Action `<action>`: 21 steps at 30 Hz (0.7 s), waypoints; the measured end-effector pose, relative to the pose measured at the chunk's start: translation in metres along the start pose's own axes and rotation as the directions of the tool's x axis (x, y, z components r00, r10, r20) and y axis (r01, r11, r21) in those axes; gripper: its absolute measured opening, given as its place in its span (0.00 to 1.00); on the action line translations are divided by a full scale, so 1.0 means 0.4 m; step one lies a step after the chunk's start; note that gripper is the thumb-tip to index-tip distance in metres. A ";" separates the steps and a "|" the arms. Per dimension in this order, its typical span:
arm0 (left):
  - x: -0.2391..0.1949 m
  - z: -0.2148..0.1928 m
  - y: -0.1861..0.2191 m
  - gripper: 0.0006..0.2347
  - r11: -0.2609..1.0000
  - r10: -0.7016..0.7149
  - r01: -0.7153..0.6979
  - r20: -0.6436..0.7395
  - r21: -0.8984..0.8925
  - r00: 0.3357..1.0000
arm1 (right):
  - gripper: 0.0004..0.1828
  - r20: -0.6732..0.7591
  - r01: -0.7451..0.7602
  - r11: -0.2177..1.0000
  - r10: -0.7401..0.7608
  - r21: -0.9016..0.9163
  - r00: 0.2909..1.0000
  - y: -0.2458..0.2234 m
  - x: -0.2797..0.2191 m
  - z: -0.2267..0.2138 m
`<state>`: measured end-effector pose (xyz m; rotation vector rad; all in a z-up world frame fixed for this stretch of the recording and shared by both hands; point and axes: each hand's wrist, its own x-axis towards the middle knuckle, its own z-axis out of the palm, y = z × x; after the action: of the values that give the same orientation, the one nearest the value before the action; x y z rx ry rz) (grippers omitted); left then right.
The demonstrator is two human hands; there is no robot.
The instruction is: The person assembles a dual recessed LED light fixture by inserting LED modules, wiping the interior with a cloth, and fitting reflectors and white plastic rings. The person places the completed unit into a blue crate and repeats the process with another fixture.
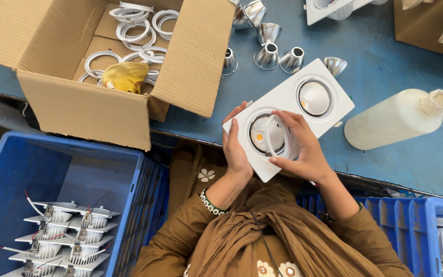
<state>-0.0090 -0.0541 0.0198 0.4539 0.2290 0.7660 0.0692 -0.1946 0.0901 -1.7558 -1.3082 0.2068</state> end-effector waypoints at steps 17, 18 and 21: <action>0.012 -0.019 0.002 0.15 0.999 -0.006 0.005 0.030 0.045 1.000 | 0.53 0.147 0.053 0.934 0.000 -0.354 0.989 0.003 0.064 0.017; 0.011 -0.020 0.003 0.15 0.999 -0.004 0.003 0.039 0.048 0.999 | 0.53 0.161 0.069 0.935 -0.013 -0.347 0.987 0.005 0.066 0.015; 0.013 -0.022 0.003 0.15 0.999 0.007 -0.009 0.036 0.052 0.999 | 0.52 0.166 0.060 0.936 -0.002 -0.347 0.986 0.008 0.065 0.016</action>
<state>-0.0092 -0.0470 0.0124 0.5179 0.2142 0.7609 0.0787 -0.1694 0.0936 -2.0503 -1.5661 0.1045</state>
